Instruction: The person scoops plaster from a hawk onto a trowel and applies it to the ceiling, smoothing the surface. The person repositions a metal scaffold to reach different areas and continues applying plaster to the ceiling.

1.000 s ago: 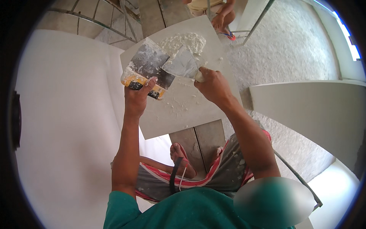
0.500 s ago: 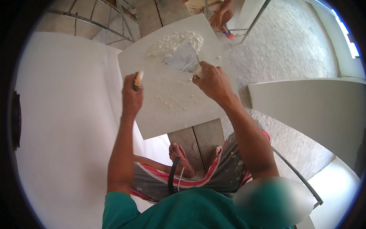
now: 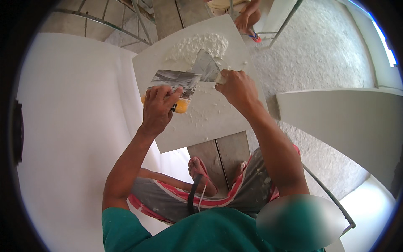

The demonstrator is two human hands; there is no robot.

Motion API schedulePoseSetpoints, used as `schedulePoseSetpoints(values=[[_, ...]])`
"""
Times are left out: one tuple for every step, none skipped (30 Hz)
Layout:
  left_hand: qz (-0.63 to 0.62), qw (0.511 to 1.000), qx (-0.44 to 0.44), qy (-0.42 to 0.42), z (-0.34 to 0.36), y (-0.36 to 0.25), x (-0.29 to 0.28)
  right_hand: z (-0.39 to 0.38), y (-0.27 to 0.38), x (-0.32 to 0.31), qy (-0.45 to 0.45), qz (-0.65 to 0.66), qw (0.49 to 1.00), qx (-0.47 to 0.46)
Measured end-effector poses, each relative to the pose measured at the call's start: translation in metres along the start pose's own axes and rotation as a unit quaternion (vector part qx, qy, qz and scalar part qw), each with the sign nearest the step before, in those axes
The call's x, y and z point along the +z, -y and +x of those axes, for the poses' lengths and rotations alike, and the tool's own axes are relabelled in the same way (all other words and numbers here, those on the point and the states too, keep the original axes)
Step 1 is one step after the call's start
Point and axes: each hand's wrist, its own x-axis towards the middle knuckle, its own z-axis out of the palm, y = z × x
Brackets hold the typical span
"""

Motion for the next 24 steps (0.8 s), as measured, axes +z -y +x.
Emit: schedulePoseSetpoints(values=[[0.002, 1.000, 0.001, 0.008, 0.001, 0.003, 0.006, 0.000, 0.000, 0.000, 0.005, 0.002, 1.000, -0.008], [0.006, 1.000, 0.003, 0.004, 0.003, 0.004, 0.012, -0.002, 0.000, -0.002, -0.018, -0.010, 1.000, -0.016], [0.022, 1.000, -0.008, -0.001, 0.003, 0.007, 0.012, -0.005, 0.002, -0.004, -0.017, -0.007, 0.999, -0.035], [0.017, 1.000, -0.001, -0.017, 0.007, 0.008, 0.015, -0.004, 0.006, -0.005, -0.018, -0.008, 0.999, -0.036], [0.020, 1.000, 0.001, -0.016, 0.010, 0.011, 0.016, -0.007, 0.009, -0.003, -0.002, -0.004, 0.998, -0.055], [0.014, 1.000, -0.004, -0.023, 0.014, 0.013, 0.018, -0.010, 0.011, -0.003, 0.014, -0.016, 0.998, -0.053], [0.013, 0.999, -0.015, -0.026, 0.021, 0.018, 0.019, -0.013, 0.010, -0.004, 0.017, -0.035, 0.998, -0.044], [0.009, 0.999, -0.024, -0.027, 0.027, 0.022, 0.016, -0.017, 0.010, -0.005, 0.040, -0.041, 0.997, -0.043], [0.004, 0.999, -0.052, 0.011, 0.037, 0.027, 0.015, -0.018, 0.010, 0.000, 0.057, -0.044, 0.997, -0.037], [-0.011, 0.998, -0.036, -0.046, 0.046, 0.033, 0.011, -0.020, 0.010, 0.001, 0.067, -0.038, 0.996, -0.054], [-0.027, 0.996, -0.043, -0.069, 0.056, 0.038, 0.005, -0.020, 0.006, 0.001, 0.078, -0.046, 0.995, -0.043], [-0.043, 0.994, -0.080, -0.058, 0.066, 0.043, 0.000, -0.019, 0.000, -0.002, 0.064, -0.054, 0.996, -0.014], [-0.063, 0.984, -0.038, -0.164, 0.077, 0.047, -0.005, -0.018, -0.008, -0.008, 0.045, -0.048, 0.998, -0.002], [-0.087, 0.968, -0.030, -0.235, 0.088, 0.051, -0.008, -0.016, -0.015, -0.012, 0.036, -0.051, 0.997, 0.036], [-0.107, 0.951, -0.029, -0.288, 0.095, 0.055, -0.010, -0.012, -0.025, -0.022, 0.036, -0.008, 0.998, 0.054], [-0.127, 0.931, -0.031, -0.341, 0.102, 0.059, -0.008, -0.008, -0.034, -0.031, 0.026, 0.017, 0.995, 0.090], [-0.147, 0.906, -0.033, -0.395, 0.110, 0.063, -0.002, -0.005, -0.041, -0.036, -0.001, 0.012, 0.994, 0.111], [-0.172, 0.889, -0.088, -0.415, 0.114, 0.065, 0.009, -0.003, -0.046, -0.041, -0.030, 0.014, 0.992, 0.125], [-0.196, 0.868, -0.143, -0.433, 0.116, 0.066, 0.027, -0.001, -0.050, -0.044, -0.035, 0.007, 0.991, 0.127], [-0.208, 0.840, -0.185, -0.467, 0.117, 0.067, 0.049, -0.001, -0.053, -0.047, -0.042, -0.002, 0.991, 0.129], [-0.171, 0.904, -0.263, -0.291, 0.126, 0.073, 0.073, -0.005, -0.054, -0.049, -0.052, -0.004, 0.992, 0.117], [-0.117, 0.926, -0.349, -0.087, 0.120, 0.076, 0.095, -0.011, -0.055, -0.047, -0.037, -0.017, 0.991, 0.130], [-0.085, 0.925, -0.351, -0.120, 0.097, 0.070, 0.116, -0.016, -0.053, -0.045, -0.033, -0.024, 0.992, 0.120], [-0.082, 0.914, -0.384, -0.102, 0.096, 0.069, 0.136, -0.011, -0.052, -0.049, -0.055, -0.043, 0.989, 0.133]])
